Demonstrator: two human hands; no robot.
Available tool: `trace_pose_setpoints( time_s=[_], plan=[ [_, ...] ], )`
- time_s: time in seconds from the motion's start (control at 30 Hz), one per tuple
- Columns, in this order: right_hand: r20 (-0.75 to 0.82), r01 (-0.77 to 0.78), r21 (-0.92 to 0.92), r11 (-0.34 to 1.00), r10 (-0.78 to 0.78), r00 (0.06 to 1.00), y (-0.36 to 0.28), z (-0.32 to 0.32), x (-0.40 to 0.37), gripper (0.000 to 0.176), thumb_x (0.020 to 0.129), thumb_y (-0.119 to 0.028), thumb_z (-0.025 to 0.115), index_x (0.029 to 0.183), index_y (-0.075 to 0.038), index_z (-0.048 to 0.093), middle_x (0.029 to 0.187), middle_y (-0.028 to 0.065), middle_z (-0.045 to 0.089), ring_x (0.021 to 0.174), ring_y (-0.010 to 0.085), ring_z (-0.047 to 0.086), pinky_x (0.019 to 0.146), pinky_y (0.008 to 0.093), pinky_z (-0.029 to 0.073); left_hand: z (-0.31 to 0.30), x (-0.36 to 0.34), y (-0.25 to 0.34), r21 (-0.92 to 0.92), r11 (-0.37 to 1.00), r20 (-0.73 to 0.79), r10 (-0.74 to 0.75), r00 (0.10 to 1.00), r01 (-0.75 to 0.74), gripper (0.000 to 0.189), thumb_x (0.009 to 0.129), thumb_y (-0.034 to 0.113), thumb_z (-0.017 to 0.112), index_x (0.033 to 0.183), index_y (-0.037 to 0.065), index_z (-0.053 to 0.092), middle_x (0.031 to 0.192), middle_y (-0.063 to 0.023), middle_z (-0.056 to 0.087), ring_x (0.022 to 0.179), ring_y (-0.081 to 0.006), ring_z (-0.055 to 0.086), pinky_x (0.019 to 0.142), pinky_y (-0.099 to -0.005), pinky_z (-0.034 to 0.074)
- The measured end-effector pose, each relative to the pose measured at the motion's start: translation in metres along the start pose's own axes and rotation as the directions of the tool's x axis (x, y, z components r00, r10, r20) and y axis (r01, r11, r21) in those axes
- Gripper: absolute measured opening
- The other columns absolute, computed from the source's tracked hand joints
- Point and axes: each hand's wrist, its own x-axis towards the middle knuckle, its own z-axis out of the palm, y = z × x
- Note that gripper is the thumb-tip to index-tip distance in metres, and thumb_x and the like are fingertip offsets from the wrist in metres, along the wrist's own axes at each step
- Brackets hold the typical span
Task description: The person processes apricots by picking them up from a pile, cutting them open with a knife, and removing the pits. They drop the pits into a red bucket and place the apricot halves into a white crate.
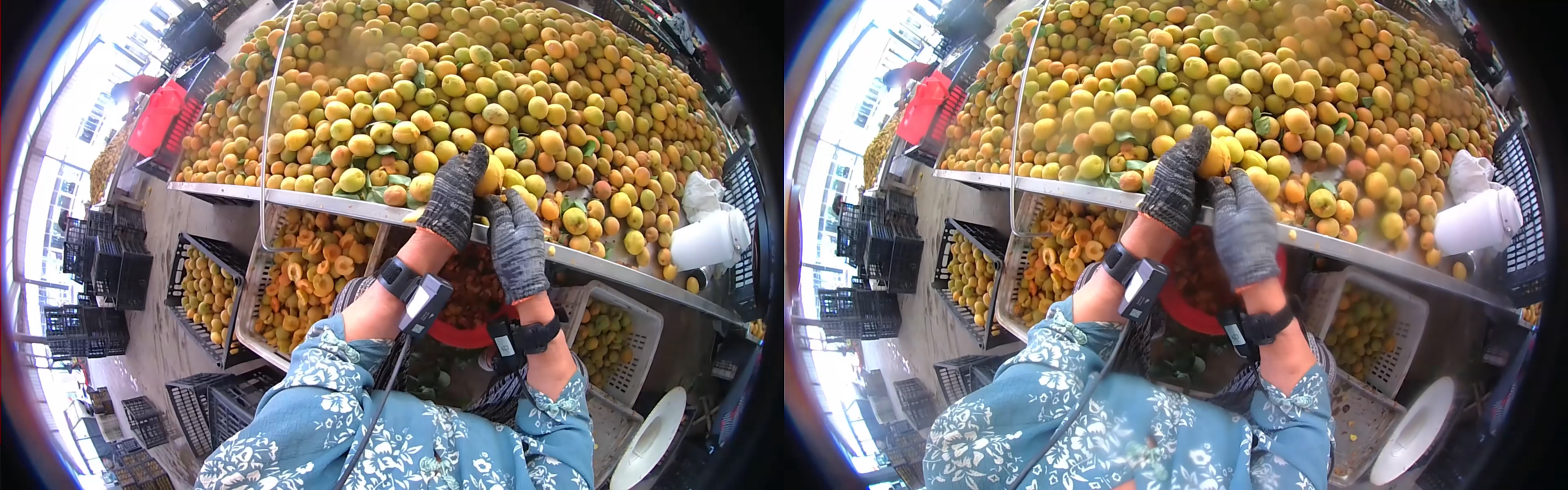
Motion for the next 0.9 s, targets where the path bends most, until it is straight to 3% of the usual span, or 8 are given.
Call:
trace_pose_setpoints(
  time_s=[0.1,0.27,0.37,0.43,0.5,0.57,0.67,0.9],
  plan=[
    [-0.022,0.012,-0.067,0.998,-0.014,1.000,-0.015,-0.009,0.001,0.033,0.090,-0.027,0.060,0.108,0.001,0.062,0.090,0.0252,0.064,0.086,0.0406,0.062,0.074,0.0440,0.048,-0.020,0.006,-0.001,0.597,0.359,0.509,0.522,0.684,-0.718,0.034,0.092,0.013,0.055,0.124,0.001,0.052,0.115,-0.0116,0.058,0.109,-0.0215,0.056,0.095,-0.0328,0.047],
    [0.150,-0.160,0.309,0.937,0.118,0.982,-0.013,-0.022,0.006,0.023,0.091,-0.016,0.058,0.107,0.001,0.064,0.088,0.0185,0.067,0.079,0.0316,0.064,0.071,0.0380,0.050,-0.017,0.007,0.008,0.130,0.979,0.401,0.095,0.911,-0.160,0.036,0.090,0.004,0.054,0.125,0.000,0.051,0.117,-0.0140,0.057,0.115,-0.0245,0.052,0.097,-0.0351,0.045],
    [-0.001,0.187,0.151,0.971,-0.189,0.982,0.014,-0.010,0.006,0.020,0.091,-0.012,0.058,0.103,0.003,0.063,0.088,0.0139,0.067,0.079,0.0217,0.062,0.070,0.0317,0.049,-0.025,0.012,0.002,0.589,-0.131,0.721,0.531,0.445,-0.798,0.035,0.089,0.003,0.055,0.124,-0.002,0.052,0.117,-0.0147,0.057,0.113,-0.0265,0.054,0.098,-0.0365,0.044],
    [0.029,0.573,-0.303,0.762,-0.594,0.804,0.013,-0.009,0.006,0.021,0.090,-0.012,0.058,0.103,0.004,0.063,0.089,0.0146,0.067,0.081,0.0218,0.063,0.071,0.0316,0.049,-0.021,0.018,-0.007,0.627,0.079,0.602,0.583,0.546,-0.775,0.030,0.089,0.002,0.052,0.118,-0.001,0.055,0.112,-0.0165,0.059,0.107,-0.0301,0.056,0.093,-0.0373,0.045],
    [0.024,0.230,0.181,0.956,-0.238,0.971,0.005,-0.007,0.001,0.019,0.090,-0.010,0.057,0.103,0.002,0.063,0.091,0.0182,0.067,0.084,0.0283,0.064,0.072,0.0365,0.050,-0.021,0.020,-0.009,0.630,0.287,0.469,0.600,0.648,-0.721,0.026,0.088,0.001,0.049,0.113,0.000,0.059,0.108,-0.0182,0.061,0.101,-0.0338,0.057,0.087,-0.0381,0.047],
    [0.035,0.195,0.000,0.981,-0.195,0.980,-0.003,-0.013,0.004,0.018,0.091,-0.010,0.056,0.103,0.002,0.063,0.092,0.0179,0.067,0.083,0.0283,0.064,0.072,0.0367,0.050,-0.021,0.017,-0.006,0.603,-0.159,0.647,0.670,0.363,-0.782,0.024,0.092,0.004,0.049,0.114,0.000,0.058,0.104,-0.0148,0.062,0.100,-0.0282,0.058,0.087,-0.0363,0.047],
    [0.089,0.006,0.078,0.997,-0.013,0.996,-0.009,-0.020,0.007,0.019,0.091,-0.010,0.055,0.103,0.003,0.062,0.090,0.0161,0.067,0.079,0.0259,0.063,0.070,0.0351,0.049,-0.003,-0.001,0.007,0.577,0.537,0.373,0.497,0.784,-0.615,0.022,0.096,0.012,0.050,0.112,0.000,0.058,0.100,-0.0089,0.062,0.097,-0.0197,0.059,0.085,-0.0322,0.048],
    [0.164,-0.129,0.318,0.939,0.079,0.983,-0.013,-0.008,-0.001,0.024,0.092,-0.013,0.057,0.107,0.006,0.060,0.091,0.0159,0.066,0.077,0.0222,0.061,0.069,0.0315,0.048,0.002,0.002,0.017,-0.239,0.971,0.111,0.051,0.992,-0.023,0.028,0.094,0.034,0.057,0.099,0.007,0.059,0.095,-0.0052,0.060,0.085,-0.0158,0.061,0.078,-0.0316,0.052]
  ],
)
